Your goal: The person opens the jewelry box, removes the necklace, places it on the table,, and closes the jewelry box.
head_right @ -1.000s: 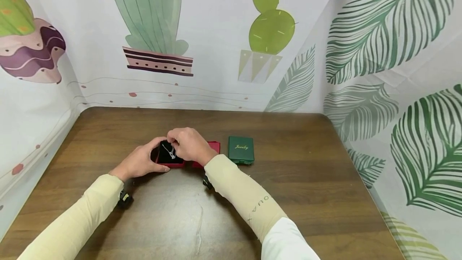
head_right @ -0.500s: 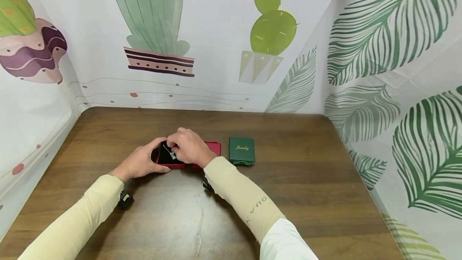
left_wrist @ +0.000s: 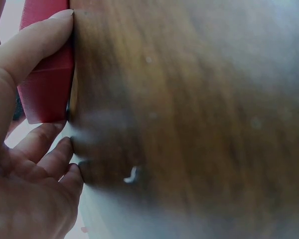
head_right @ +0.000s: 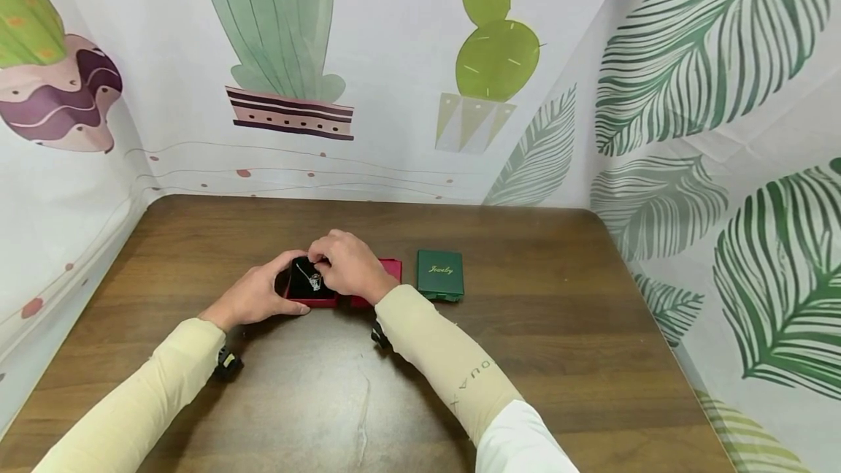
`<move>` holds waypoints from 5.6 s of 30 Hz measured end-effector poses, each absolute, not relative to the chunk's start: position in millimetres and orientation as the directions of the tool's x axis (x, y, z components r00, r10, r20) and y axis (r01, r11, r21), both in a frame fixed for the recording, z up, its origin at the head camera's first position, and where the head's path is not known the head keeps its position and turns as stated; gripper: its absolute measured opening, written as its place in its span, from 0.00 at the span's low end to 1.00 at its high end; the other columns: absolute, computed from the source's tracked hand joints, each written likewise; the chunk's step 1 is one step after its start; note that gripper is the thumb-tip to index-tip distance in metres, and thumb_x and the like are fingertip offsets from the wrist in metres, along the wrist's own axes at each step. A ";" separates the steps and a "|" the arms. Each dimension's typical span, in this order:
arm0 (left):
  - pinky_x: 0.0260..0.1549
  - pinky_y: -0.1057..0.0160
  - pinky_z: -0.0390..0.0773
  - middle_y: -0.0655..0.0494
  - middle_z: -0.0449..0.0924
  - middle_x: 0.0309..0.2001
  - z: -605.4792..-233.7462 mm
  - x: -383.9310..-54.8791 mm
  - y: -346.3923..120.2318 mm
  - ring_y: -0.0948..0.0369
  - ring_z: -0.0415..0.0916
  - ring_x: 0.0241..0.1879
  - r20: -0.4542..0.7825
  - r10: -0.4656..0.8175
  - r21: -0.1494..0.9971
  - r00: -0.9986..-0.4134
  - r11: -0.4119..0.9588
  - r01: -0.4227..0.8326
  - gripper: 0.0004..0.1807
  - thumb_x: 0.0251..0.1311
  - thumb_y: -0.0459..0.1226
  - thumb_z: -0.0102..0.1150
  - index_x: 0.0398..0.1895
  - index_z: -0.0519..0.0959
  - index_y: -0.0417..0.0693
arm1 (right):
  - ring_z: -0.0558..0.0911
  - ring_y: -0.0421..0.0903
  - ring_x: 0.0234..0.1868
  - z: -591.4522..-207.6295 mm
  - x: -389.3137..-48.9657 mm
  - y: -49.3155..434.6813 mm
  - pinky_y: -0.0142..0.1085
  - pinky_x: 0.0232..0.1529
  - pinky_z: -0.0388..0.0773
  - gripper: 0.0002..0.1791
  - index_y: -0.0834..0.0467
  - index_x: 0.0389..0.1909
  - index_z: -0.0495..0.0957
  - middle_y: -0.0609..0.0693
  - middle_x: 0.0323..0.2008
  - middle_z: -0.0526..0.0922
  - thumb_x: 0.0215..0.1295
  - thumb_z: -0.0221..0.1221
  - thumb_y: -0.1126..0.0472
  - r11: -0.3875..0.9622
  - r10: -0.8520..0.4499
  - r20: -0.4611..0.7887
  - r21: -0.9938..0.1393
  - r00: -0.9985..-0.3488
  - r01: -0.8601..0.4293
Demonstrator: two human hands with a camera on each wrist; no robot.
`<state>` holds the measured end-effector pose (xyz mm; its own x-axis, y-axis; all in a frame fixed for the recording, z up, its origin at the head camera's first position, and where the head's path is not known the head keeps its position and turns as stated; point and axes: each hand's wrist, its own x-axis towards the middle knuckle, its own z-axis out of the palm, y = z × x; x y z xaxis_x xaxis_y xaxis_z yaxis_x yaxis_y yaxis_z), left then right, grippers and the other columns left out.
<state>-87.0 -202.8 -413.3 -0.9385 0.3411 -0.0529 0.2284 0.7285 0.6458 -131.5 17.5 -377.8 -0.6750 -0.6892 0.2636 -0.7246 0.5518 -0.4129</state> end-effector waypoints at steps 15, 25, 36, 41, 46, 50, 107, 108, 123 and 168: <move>0.49 0.49 0.79 0.48 0.86 0.49 -412.2 -86.8 -204.4 0.54 0.79 0.44 -0.093 0.338 0.645 -0.937 0.737 0.202 0.50 0.48 0.46 0.83 0.74 0.65 0.56 | 0.81 0.45 0.42 -377.6 -144.0 41.0 0.38 0.45 0.82 0.09 0.59 0.48 0.86 0.51 0.41 0.87 0.75 0.59 0.63 0.636 -0.557 0.101 -0.586 -0.824 -0.502; 0.49 0.47 0.79 0.44 0.85 0.52 -411.8 -86.7 -203.3 0.52 0.80 0.45 -0.085 0.338 0.655 -0.937 0.728 0.203 0.50 0.47 0.45 0.84 0.74 0.66 0.56 | 0.80 0.43 0.37 -385.3 -145.0 42.3 0.31 0.40 0.79 0.06 0.57 0.45 0.86 0.50 0.38 0.88 0.73 0.63 0.63 0.576 -0.558 0.003 -0.718 -0.830 -0.391; 0.50 0.46 0.80 0.44 0.85 0.53 -411.4 -86.9 -202.5 0.51 0.81 0.46 -0.068 0.341 0.651 -0.938 0.727 0.217 0.48 0.46 0.46 0.84 0.72 0.67 0.58 | 0.82 0.41 0.40 -385.3 -147.4 34.9 0.30 0.44 0.79 0.10 0.59 0.52 0.86 0.52 0.42 0.89 0.73 0.62 0.63 0.550 -0.612 -0.124 -0.777 -0.781 -0.307; 0.48 0.47 0.80 0.44 0.85 0.52 -411.0 -87.7 -202.4 0.51 0.81 0.45 -0.070 0.348 0.646 -0.935 0.730 0.223 0.48 0.46 0.46 0.84 0.71 0.67 0.58 | 0.81 0.41 0.37 -386.1 -149.4 32.8 0.29 0.40 0.78 0.11 0.60 0.51 0.86 0.53 0.42 0.89 0.73 0.62 0.65 0.542 -0.599 -0.151 -0.799 -0.786 -0.260; 0.50 0.47 0.80 0.44 0.85 0.53 -411.2 -87.5 -201.4 0.51 0.81 0.46 -0.077 0.343 0.640 -0.936 0.737 0.217 0.50 0.46 0.46 0.84 0.73 0.66 0.57 | 0.78 0.40 0.30 -386.6 -151.7 32.0 0.30 0.34 0.78 0.11 0.62 0.51 0.86 0.52 0.37 0.88 0.72 0.62 0.67 0.511 -0.575 -0.187 -0.842 -0.796 -0.172; 0.50 0.46 0.80 0.43 0.85 0.54 -411.0 -87.5 -201.0 0.50 0.81 0.46 -0.071 0.339 0.648 -0.938 0.731 0.215 0.52 0.45 0.46 0.85 0.74 0.65 0.54 | 0.73 0.39 0.23 -386.9 -152.5 31.4 0.29 0.29 0.76 0.12 0.65 0.52 0.85 0.50 0.28 0.82 0.71 0.61 0.69 0.472 -0.561 -0.215 -0.876 -0.799 -0.096; 0.51 0.59 0.87 0.29 0.76 0.64 -358.3 -68.5 -177.2 0.65 0.87 0.43 -0.255 0.193 0.967 -0.948 0.069 -0.246 0.30 0.76 0.34 0.54 0.72 0.62 0.21 | 0.77 0.43 0.23 -339.6 -148.4 51.8 0.39 0.34 0.83 0.13 0.65 0.53 0.84 0.50 0.27 0.81 0.72 0.63 0.66 0.364 -0.502 -0.184 -0.931 -0.845 -0.014; 0.50 0.60 0.88 0.32 0.79 0.61 -358.1 -68.5 -176.9 0.65 0.87 0.42 -0.255 0.182 0.967 -0.950 0.045 -0.251 0.28 0.76 0.32 0.54 0.71 0.63 0.20 | 0.77 0.43 0.24 -340.1 -147.5 51.3 0.38 0.33 0.82 0.13 0.65 0.53 0.84 0.50 0.27 0.81 0.73 0.62 0.65 0.351 -0.498 -0.178 -0.936 -0.849 -0.010; 0.47 0.63 0.88 0.54 0.86 0.46 -330.7 -69.7 -177.1 0.66 0.89 0.39 -0.222 0.124 0.969 -0.967 -0.078 -0.232 0.29 0.74 0.31 0.57 0.71 0.63 0.21 | 0.84 0.62 0.62 -360.0 -111.5 47.8 0.54 0.69 0.77 0.40 0.70 0.65 0.74 0.69 0.62 0.82 0.86 0.31 0.39 0.030 -0.634 -0.102 -0.994 -0.766 0.107; 0.47 0.61 0.88 0.50 0.84 0.49 -343.2 -81.7 -181.4 0.68 0.87 0.38 -0.255 0.014 0.967 -0.967 -0.028 -0.255 0.28 0.73 0.32 0.58 0.69 0.65 0.24 | 0.89 0.66 0.45 -283.1 -55.6 71.6 0.49 0.48 0.89 0.14 0.75 0.53 0.77 0.78 0.48 0.83 0.69 0.59 0.79 -0.068 -0.669 0.206 -0.974 -0.714 -0.218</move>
